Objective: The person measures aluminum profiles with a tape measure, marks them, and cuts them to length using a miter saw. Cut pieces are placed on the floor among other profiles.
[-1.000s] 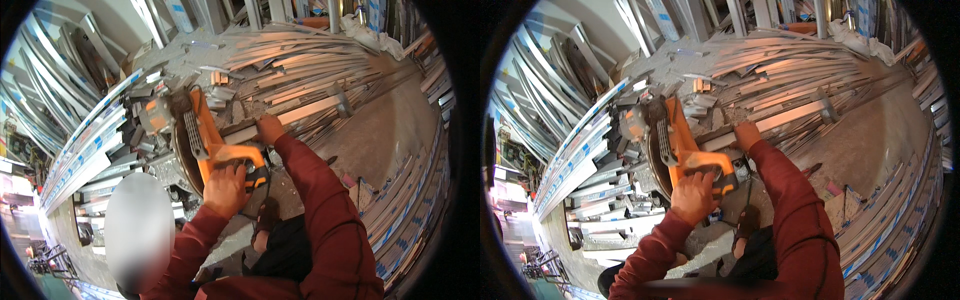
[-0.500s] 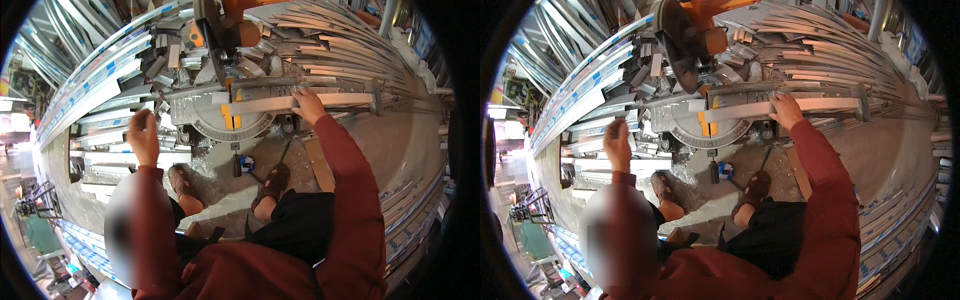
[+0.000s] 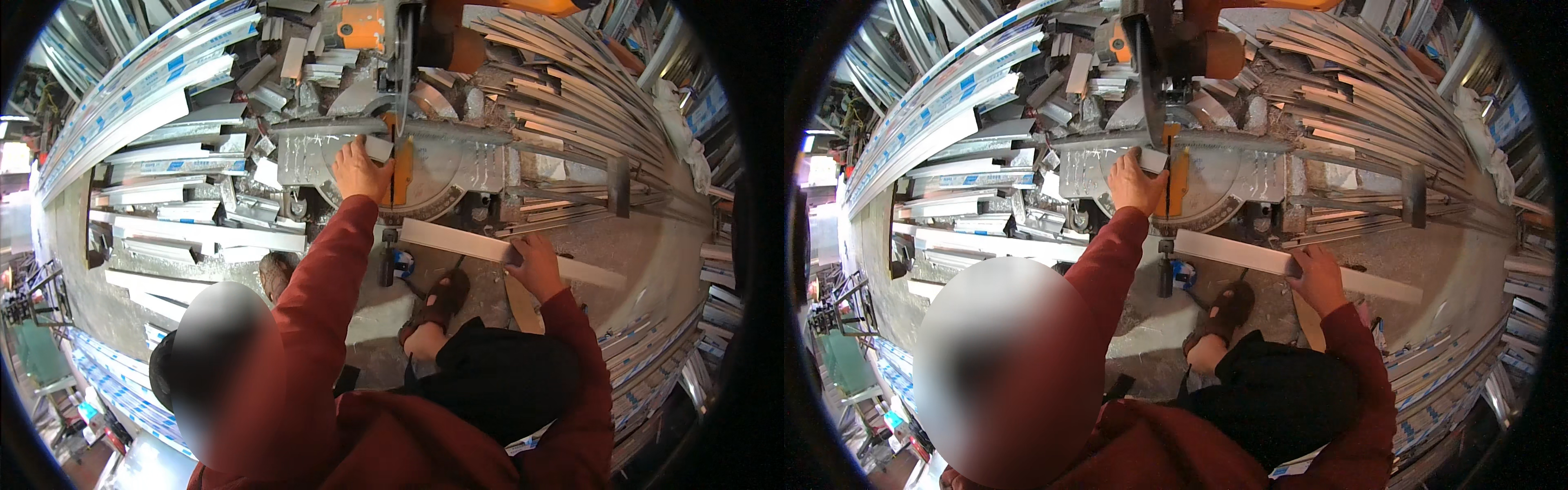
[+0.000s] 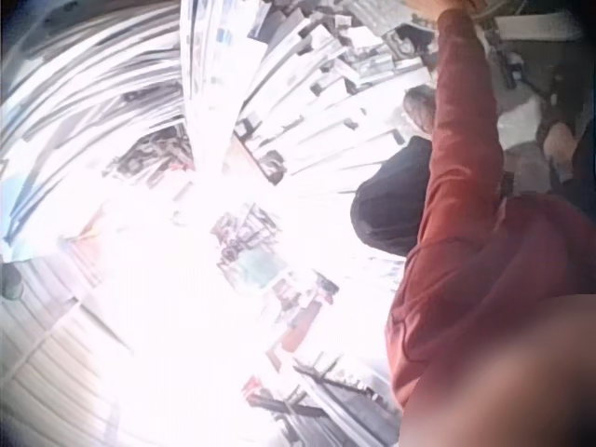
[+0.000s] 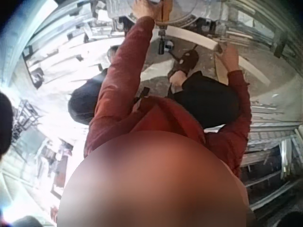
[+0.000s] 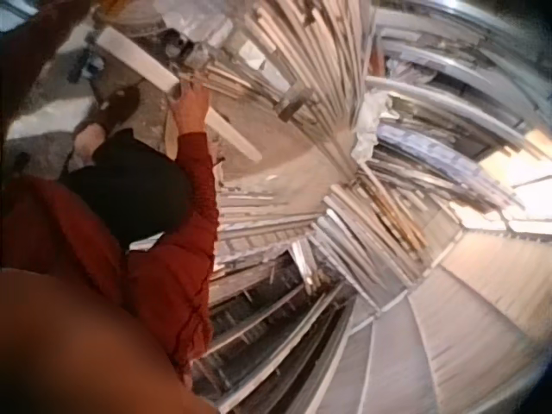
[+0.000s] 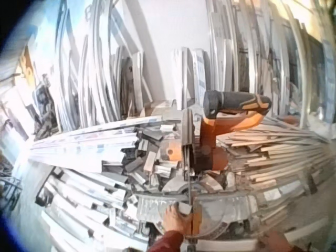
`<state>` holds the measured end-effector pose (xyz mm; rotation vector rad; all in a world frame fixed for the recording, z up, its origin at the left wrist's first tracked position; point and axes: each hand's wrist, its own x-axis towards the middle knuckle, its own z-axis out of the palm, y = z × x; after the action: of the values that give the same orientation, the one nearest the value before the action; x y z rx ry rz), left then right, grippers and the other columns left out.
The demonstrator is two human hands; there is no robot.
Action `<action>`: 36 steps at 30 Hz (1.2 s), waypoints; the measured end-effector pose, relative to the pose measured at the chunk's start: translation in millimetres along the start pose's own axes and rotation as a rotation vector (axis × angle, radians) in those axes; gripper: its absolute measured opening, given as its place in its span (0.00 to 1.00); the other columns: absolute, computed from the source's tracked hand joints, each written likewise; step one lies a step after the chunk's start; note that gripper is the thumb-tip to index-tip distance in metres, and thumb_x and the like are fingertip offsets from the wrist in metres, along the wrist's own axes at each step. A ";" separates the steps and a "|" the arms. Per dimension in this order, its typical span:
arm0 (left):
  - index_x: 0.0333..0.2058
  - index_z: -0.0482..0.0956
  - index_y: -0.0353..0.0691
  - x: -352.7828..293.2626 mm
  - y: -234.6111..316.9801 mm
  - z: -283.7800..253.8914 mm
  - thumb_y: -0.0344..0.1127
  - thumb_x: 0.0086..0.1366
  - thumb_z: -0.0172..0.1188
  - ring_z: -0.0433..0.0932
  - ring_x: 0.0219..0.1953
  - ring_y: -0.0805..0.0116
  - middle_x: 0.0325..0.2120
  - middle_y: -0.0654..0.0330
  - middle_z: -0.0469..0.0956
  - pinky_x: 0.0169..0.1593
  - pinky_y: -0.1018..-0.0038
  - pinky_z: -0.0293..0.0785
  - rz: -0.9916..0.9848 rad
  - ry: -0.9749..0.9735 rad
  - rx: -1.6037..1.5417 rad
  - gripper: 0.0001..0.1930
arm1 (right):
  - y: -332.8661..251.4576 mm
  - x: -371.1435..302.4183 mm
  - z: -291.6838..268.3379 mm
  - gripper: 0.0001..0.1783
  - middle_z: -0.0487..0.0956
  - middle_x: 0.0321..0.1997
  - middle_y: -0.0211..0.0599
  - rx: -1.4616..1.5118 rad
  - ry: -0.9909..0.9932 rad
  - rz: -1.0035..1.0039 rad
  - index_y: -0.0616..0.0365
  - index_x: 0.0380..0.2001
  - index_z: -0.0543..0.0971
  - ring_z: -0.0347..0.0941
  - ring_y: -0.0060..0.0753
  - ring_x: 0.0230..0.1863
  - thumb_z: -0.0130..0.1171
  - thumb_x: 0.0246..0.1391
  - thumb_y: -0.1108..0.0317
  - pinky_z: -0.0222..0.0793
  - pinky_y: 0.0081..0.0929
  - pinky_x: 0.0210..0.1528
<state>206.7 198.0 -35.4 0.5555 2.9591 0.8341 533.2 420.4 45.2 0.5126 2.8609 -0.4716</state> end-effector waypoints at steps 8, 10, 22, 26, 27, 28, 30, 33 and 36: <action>0.58 0.72 0.29 -27.9 -125.2 -71.1 0.44 0.49 0.78 0.72 0.58 0.45 0.51 0.43 0.76 0.63 0.57 0.66 -0.234 0.171 -0.301 0.41 | -21.8 -22.6 -11.0 0.28 0.77 0.41 0.43 0.055 0.078 -0.030 0.60 0.46 0.83 0.75 0.50 0.46 0.77 0.37 0.64 0.72 0.43 0.50; 0.62 0.67 0.29 -17.6 -164.6 -107.1 0.47 0.50 0.79 0.68 0.63 0.43 0.56 0.40 0.73 0.67 0.56 0.63 -0.243 0.327 -0.272 0.46 | -32.9 -23.4 -22.4 0.28 0.77 0.39 0.44 0.072 0.074 -0.051 0.61 0.45 0.84 0.75 0.51 0.45 0.77 0.37 0.64 0.72 0.44 0.49; 0.58 0.74 0.42 -95.5 4.1 -281.8 0.43 0.40 0.82 0.65 0.67 0.42 0.63 0.45 0.69 0.69 0.52 0.61 0.805 0.141 -0.397 0.44 | -161.3 -34.5 -171.5 0.34 0.78 0.47 0.43 -0.282 0.322 -0.311 0.57 0.50 0.81 0.74 0.50 0.52 0.78 0.32 0.68 0.68 0.44 0.55; 0.53 0.75 0.42 -106.8 24.1 -358.4 0.50 0.39 0.79 0.76 0.52 0.51 0.46 0.55 0.78 0.56 0.57 0.69 0.868 0.020 -0.102 0.41 | -271.6 -28.0 -235.9 0.38 0.77 0.51 0.39 -0.430 0.528 -0.585 0.51 0.56 0.78 0.72 0.48 0.56 0.75 0.36 0.74 0.65 0.46 0.58; 0.48 0.77 0.44 -106.6 20.8 -380.0 0.49 0.42 0.77 0.81 0.46 0.51 0.40 0.57 0.81 0.50 0.57 0.75 0.789 -0.002 -0.046 0.34 | -299.9 -30.5 -247.7 0.38 0.76 0.53 0.38 -0.456 0.536 -0.542 0.50 0.58 0.77 0.71 0.47 0.58 0.74 0.38 0.76 0.64 0.46 0.60; 0.46 0.78 0.45 -107.8 11.2 -400.9 0.46 0.43 0.76 0.82 0.43 0.51 0.37 0.56 0.81 0.46 0.56 0.76 0.744 0.084 -0.096 0.30 | -327.7 -31.4 -256.2 0.38 0.76 0.56 0.37 -0.495 0.639 -0.664 0.49 0.59 0.77 0.70 0.46 0.61 0.72 0.40 0.77 0.62 0.46 0.62; 0.43 0.79 0.46 -108.9 -16.7 -443.7 0.42 0.46 0.74 0.83 0.41 0.50 0.35 0.56 0.82 0.43 0.56 0.79 0.662 0.243 -0.150 0.24 | -381.6 -26.4 -270.8 0.38 0.74 0.62 0.36 -0.557 0.829 -0.819 0.46 0.62 0.76 0.67 0.44 0.66 0.70 0.44 0.79 0.60 0.46 0.68; 0.43 0.80 0.44 -130.2 -98.9 -494.8 0.37 0.50 0.72 0.82 0.41 0.47 0.35 0.53 0.82 0.45 0.56 0.80 0.422 0.350 -0.146 0.20 | -438.3 -34.8 -268.8 0.34 0.71 0.69 0.35 -0.348 0.883 -0.915 0.48 0.64 0.75 0.62 0.43 0.72 0.67 0.52 0.77 0.51 0.47 0.77; 0.57 0.74 0.42 -200.4 -209.2 -491.2 0.33 0.56 0.70 0.83 0.46 0.54 0.44 0.49 0.82 0.51 0.64 0.80 0.091 0.562 -0.344 0.29 | -460.0 -40.2 -238.6 0.25 0.75 0.62 0.40 -0.180 0.772 -1.137 0.54 0.55 0.80 0.66 0.47 0.69 0.65 0.52 0.78 0.55 0.48 0.74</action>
<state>270.2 -283.4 263.5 0.5032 3.1419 1.7174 369.4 80.9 403.1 -1.3219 3.5922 -0.1317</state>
